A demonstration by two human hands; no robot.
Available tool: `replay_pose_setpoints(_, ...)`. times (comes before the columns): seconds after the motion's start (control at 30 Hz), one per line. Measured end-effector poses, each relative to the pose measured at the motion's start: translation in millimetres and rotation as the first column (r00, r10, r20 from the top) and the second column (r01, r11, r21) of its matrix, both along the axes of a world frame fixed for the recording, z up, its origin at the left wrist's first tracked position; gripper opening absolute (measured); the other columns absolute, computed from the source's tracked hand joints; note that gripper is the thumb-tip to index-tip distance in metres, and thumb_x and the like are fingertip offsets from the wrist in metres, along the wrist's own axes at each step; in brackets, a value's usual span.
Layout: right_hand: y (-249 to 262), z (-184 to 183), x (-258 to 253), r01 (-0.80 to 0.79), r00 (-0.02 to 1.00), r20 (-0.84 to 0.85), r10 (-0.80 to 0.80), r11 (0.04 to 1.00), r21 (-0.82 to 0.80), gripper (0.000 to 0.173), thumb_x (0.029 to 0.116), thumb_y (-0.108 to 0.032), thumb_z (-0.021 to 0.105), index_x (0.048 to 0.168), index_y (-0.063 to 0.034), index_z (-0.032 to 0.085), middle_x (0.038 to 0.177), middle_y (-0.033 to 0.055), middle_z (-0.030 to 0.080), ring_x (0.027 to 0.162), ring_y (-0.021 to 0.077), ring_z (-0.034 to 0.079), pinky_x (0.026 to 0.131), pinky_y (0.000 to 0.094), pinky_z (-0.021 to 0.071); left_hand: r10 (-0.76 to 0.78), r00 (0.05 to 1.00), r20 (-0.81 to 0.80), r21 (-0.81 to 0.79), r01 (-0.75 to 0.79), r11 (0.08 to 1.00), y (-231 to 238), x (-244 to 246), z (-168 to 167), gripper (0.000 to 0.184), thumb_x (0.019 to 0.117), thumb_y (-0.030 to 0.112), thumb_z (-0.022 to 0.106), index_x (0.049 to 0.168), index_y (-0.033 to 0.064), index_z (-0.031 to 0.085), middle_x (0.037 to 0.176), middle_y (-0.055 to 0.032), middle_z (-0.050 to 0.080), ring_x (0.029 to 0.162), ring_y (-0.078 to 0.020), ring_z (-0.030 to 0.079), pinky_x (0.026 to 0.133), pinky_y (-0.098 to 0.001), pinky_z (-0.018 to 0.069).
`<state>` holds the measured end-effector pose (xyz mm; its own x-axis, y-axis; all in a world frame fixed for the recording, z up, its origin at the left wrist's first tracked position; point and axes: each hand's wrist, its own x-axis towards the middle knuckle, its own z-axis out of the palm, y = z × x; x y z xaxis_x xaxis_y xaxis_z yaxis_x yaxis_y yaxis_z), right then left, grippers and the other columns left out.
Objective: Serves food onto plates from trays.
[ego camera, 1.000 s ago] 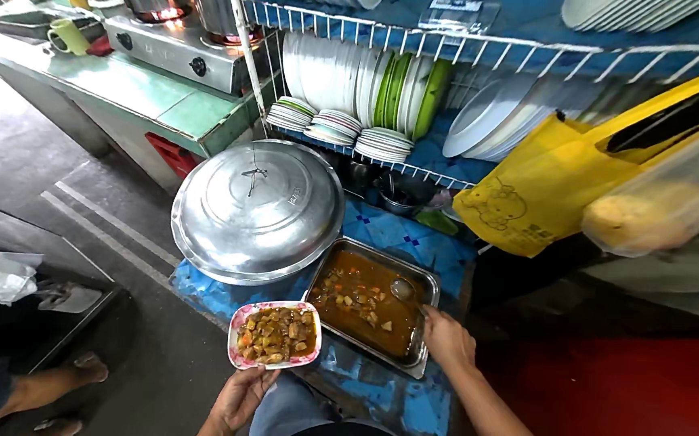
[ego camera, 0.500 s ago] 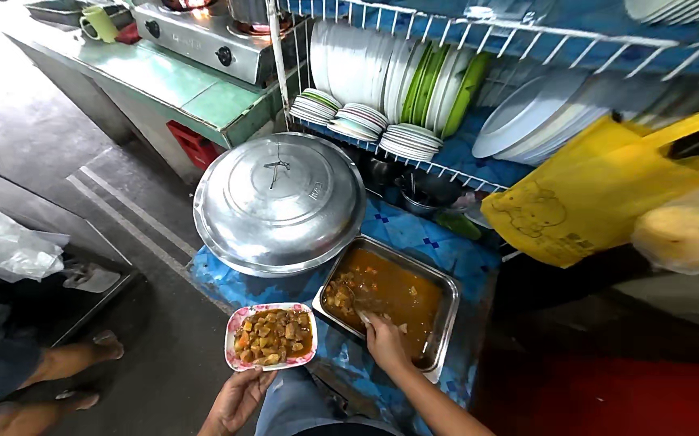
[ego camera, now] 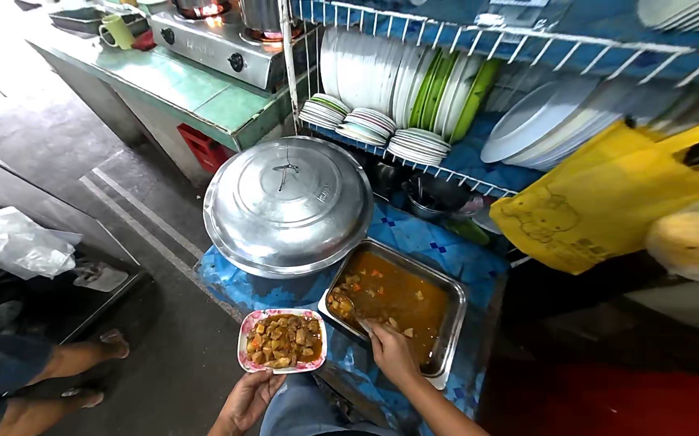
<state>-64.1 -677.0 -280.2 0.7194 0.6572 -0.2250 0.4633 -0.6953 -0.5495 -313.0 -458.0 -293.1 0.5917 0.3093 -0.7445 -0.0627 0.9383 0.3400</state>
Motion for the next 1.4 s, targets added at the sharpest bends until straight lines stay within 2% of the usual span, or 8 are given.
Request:
replay_pose_setpoints(0.17,13.4,15.5,1.3,0.058,0.99,-0.123,-0.074,0.99,-0.128,0.039,0.1047,-0.015,0.044,0.137,-0.014,0.066,0.124,0.0134,0.072,0.115,0.0313,0.069,0.1,0.0527,0.0531,-0.024,0.999,0.028,0.0,0.024,1.0,1.1,7.7,-3.0,0.023,0.095,-0.008,0.045,0.116,-0.0033,0.053,0.104,-0.0245,0.072,0.092,-0.0319,0.075,0.086,-0.0418,0.0624)
replay_pose_setpoints(0.27,12.1,13.2,16.0,0.137,0.928,-0.337,-0.158,0.987,-0.085,0.036,0.1044,-0.016,0.049,0.136,-0.0122,0.066,0.127,0.0133,0.07,0.12,0.0276,0.066,0.106,0.0485,0.0495,-0.033,0.999,0.039,0.008,0.033,0.999,0.7,12.0,-2.2,0.024,0.0942,-0.009,0.045,0.117,-0.0038,0.052,0.105,-0.0253,0.072,0.093,-0.033,0.074,0.087,-0.0426,0.0621)
replay_pose_setpoints(0.4,4.5,3.5,17.6,0.183,0.906,-0.393,-0.16,0.983,0.022,0.033,0.1039,-0.016,0.054,0.133,-0.0078,0.068,0.131,0.0131,0.069,0.126,0.0238,0.062,0.112,0.0415,0.0456,-0.05,0.998,0.043,0.012,0.05,0.999,-0.7,17.9,0.1,0.027,0.0946,-0.009,0.045,0.121,-0.0029,0.05,0.108,-0.0254,0.071,0.096,-0.0338,0.074,0.089,-0.0436,0.0614)
replay_pose_setpoints(0.6,-1.5,-3.1,12.7,0.328,0.844,-0.478,-0.241,0.939,0.106,0.028,0.1024,-0.013,0.058,0.127,-0.0052,0.07,0.122,0.0131,0.071,0.114,0.0211,0.067,0.103,0.0393,0.0508,-0.08,0.995,0.063,0.02,0.079,0.997,-2.7,22.4,2.1,0.027,0.0944,-0.008,0.044,0.119,-0.0012,0.051,0.107,-0.0228,0.072,0.095,-0.0316,0.074,0.088,-0.0427,0.0617)
replay_pose_setpoints(0.87,-28.5,32.7,17.0,0.257,0.945,-0.289,-0.154,0.895,0.365,0.03,0.1019,-0.013,0.055,0.127,-0.0062,0.071,0.117,0.0081,0.075,0.107,0.0134,0.071,0.097,0.0336,0.056,-0.117,0.989,0.094,-0.003,0.117,0.993,-9.1,44.3,10.5,0.031,0.0937,-0.011,0.046,0.124,-0.0015,0.049,0.111,-0.0237,0.071,0.098,-0.0324,0.073,0.091,-0.0433,0.0607)
replay_pose_setpoints(1.07,-26.9,73.8,-4.6,0.087,0.99,-0.137,-0.043,0.94,0.33,0.033,0.1021,-0.019,0.053,0.129,-0.0126,0.072,0.119,0.0052,0.075,0.109,0.0143,0.071,0.099,0.0369,0.057,-0.191,0.971,0.144,-0.016,0.196,0.981,-23.1,71.7,20.3,0.031,0.0933,-0.011,0.047,0.123,-0.0022,0.049,0.113,-0.0234,0.07,0.102,-0.0331,0.072,0.093,-0.0452,0.0596)
replay_pose_setpoints(1.2,-20.0,79.9,-22.8,-0.172,0.911,0.407,0.07,0.96,0.22,0.039,0.0934,-0.011,0.054,0.126,-0.0168,0.075,0.087,0.0093,0.071,0.062,0.0248,0.069,0.053,0.0433,0.0577,-0.226,0.958,0.178,-0.03,0.235,0.971,-32.2,83.5,26.1,0.031,0.0934,-0.011,0.046,0.122,-0.0015,0.05,0.113,-0.0225,0.07,0.102,-0.0331,0.072,0.094,-0.0452,0.0593)
replay_pose_setpoints(1.4,-30.2,95.4,-14.4,-0.261,0.721,0.688,0.086,0.953,0.154,0.039,0.0927,-0.008,0.055,0.125,-0.0161,0.075,0.074,0.0057,0.063,0.054,0.0204,0.061,0.047,0.0335,0.0511,-0.258,0.943,0.211,-0.012,0.266,0.964,-28.1,76.4,22.3,0.032,0.0905,-0.01,0.05,0.121,-0.0016,0.051,0.113,-0.0225,0.071,0.103,-0.0323,0.072,0.096,-0.0449,0.0586)
